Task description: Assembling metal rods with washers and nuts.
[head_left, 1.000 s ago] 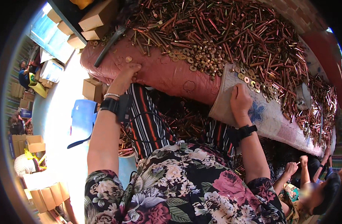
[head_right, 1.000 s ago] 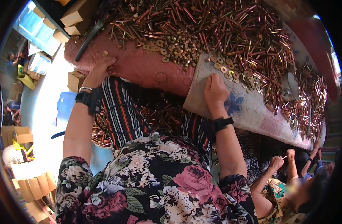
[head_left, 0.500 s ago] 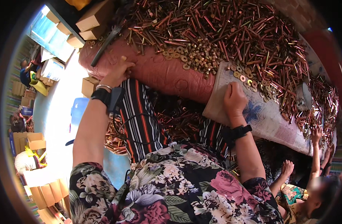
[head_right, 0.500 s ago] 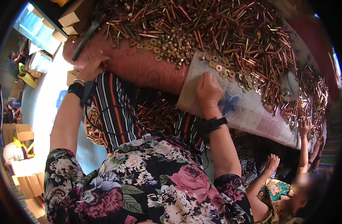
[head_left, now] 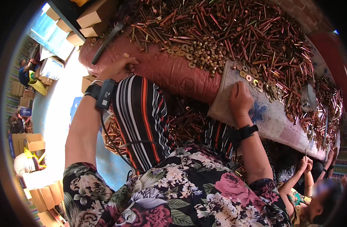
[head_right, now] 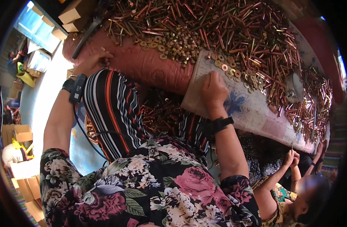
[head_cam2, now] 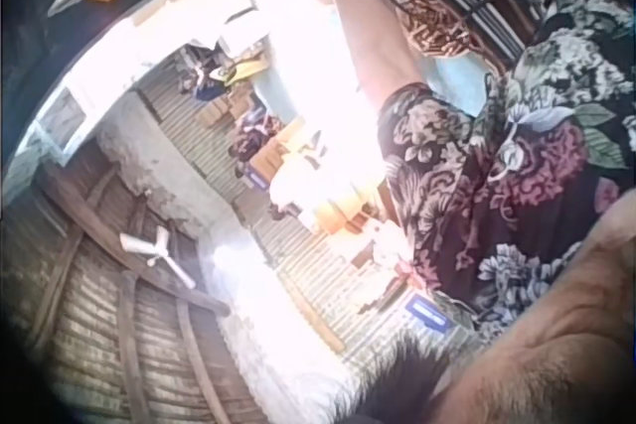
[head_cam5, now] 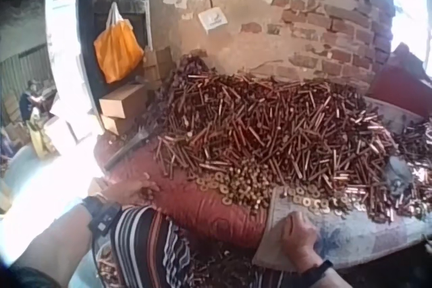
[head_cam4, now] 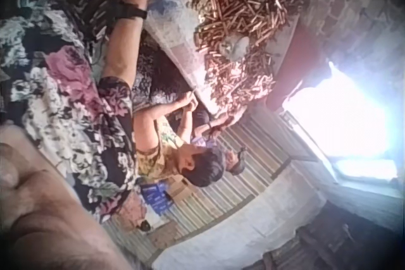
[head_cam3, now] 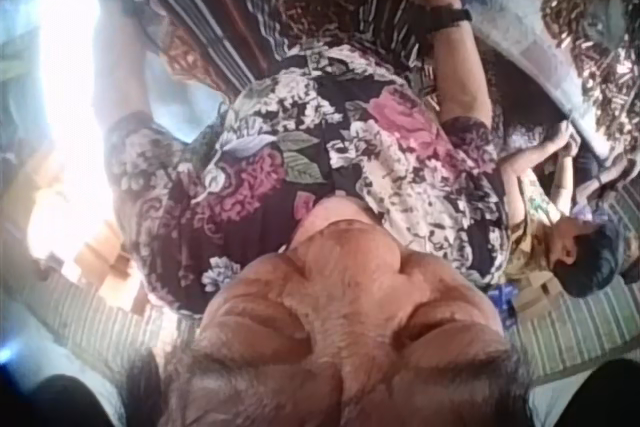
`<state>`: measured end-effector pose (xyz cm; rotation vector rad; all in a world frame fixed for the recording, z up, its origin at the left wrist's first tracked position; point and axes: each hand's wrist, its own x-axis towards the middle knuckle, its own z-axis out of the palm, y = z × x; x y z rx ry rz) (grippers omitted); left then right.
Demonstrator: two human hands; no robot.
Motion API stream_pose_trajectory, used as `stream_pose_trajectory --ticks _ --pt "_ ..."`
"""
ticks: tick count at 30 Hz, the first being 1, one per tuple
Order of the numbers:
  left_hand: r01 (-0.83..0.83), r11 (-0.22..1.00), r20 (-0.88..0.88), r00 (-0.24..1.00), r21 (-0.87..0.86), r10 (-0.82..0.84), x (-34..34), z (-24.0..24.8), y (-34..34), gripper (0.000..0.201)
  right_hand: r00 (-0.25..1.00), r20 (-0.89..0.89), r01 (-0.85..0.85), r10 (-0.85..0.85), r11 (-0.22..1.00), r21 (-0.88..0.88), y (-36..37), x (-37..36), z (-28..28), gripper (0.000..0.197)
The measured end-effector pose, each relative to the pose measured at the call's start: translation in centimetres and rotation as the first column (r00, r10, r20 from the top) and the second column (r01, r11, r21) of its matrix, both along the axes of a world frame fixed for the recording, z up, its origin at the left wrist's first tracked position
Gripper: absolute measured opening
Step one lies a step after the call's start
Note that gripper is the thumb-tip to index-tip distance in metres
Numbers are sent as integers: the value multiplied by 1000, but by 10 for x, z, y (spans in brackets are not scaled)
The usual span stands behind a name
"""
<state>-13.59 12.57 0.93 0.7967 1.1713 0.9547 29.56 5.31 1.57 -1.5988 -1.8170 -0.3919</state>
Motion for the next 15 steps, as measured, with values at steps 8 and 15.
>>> stream_pose_trajectory --ticks 8,15 --pt "-3 999 -27 1000 -34 2 4 3 -8 12 999 -31 23 -25 997 -73 0 -4 0 9" --pt "-3 997 -28 1000 80 5 11 -1 -10 13 999 2 45 -44 999 -30 2 -1 -4 8"
